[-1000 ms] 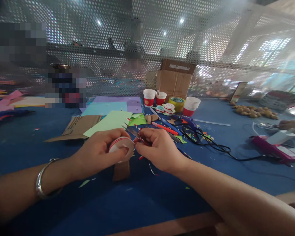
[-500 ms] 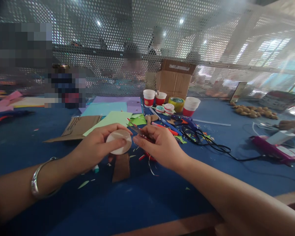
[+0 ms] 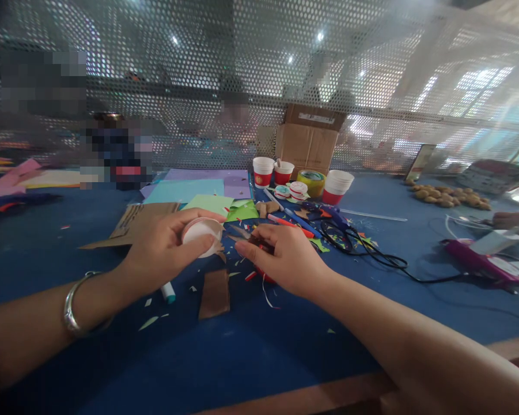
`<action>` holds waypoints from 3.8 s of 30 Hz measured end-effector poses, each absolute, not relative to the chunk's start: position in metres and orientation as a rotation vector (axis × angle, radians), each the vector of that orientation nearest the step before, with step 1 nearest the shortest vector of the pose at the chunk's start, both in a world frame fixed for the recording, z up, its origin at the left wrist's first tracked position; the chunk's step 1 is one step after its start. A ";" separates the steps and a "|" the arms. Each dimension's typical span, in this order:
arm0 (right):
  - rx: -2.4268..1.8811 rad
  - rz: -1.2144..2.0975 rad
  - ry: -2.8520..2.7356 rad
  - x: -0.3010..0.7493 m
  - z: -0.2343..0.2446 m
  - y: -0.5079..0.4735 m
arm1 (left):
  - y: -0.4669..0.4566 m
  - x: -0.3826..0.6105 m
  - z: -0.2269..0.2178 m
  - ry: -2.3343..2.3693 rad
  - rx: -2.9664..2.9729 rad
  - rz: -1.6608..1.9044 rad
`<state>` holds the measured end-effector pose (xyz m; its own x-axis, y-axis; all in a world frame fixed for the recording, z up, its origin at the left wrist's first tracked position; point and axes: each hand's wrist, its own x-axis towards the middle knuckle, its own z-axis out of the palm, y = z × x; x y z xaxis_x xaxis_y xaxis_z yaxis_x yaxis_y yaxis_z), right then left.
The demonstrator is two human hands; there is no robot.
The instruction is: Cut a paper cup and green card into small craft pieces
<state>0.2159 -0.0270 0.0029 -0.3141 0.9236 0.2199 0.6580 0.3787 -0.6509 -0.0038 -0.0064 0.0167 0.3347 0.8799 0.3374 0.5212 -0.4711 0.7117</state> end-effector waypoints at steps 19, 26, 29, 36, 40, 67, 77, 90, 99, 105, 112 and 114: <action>-1.291 0.649 -2.135 0.215 0.002 -0.030 | -0.015 -0.002 0.021 1.203 2.275 0.983; -1.317 0.647 -2.135 0.215 0.003 -0.029 | -0.009 -0.005 0.015 1.174 2.173 0.970; -1.345 0.625 -2.097 0.214 0.005 -0.030 | -0.002 -0.006 0.009 1.096 1.912 1.036; -1.323 0.656 -1.931 0.217 0.007 -0.028 | 0.004 0.001 0.006 0.994 1.639 0.909; -1.301 0.690 -1.910 0.218 0.004 -0.027 | 0.000 0.003 0.005 0.967 1.563 0.866; -1.294 0.619 -1.828 0.212 0.000 -0.025 | -0.012 0.003 0.004 0.648 1.684 0.755; -1.164 0.953 -1.682 0.209 -0.004 -0.023 | -0.016 0.006 0.001 0.681 1.852 0.960; -1.139 0.929 -1.666 0.212 -0.003 -0.025 | 0.005 0.000 0.002 0.595 1.435 0.767; -1.153 0.868 -1.691 0.211 -0.003 -0.026 | 0.003 0.000 0.002 0.595 1.540 0.807; -1.206 0.804 -1.676 0.214 0.003 -0.028 | 0.008 -0.003 0.003 0.581 1.602 0.852; -1.315 0.701 -1.851 0.219 0.006 -0.028 | 0.016 -0.007 0.000 0.615 1.670 1.012; -1.361 0.637 -1.892 0.219 0.004 -0.028 | 0.016 -0.006 0.001 0.622 1.753 1.096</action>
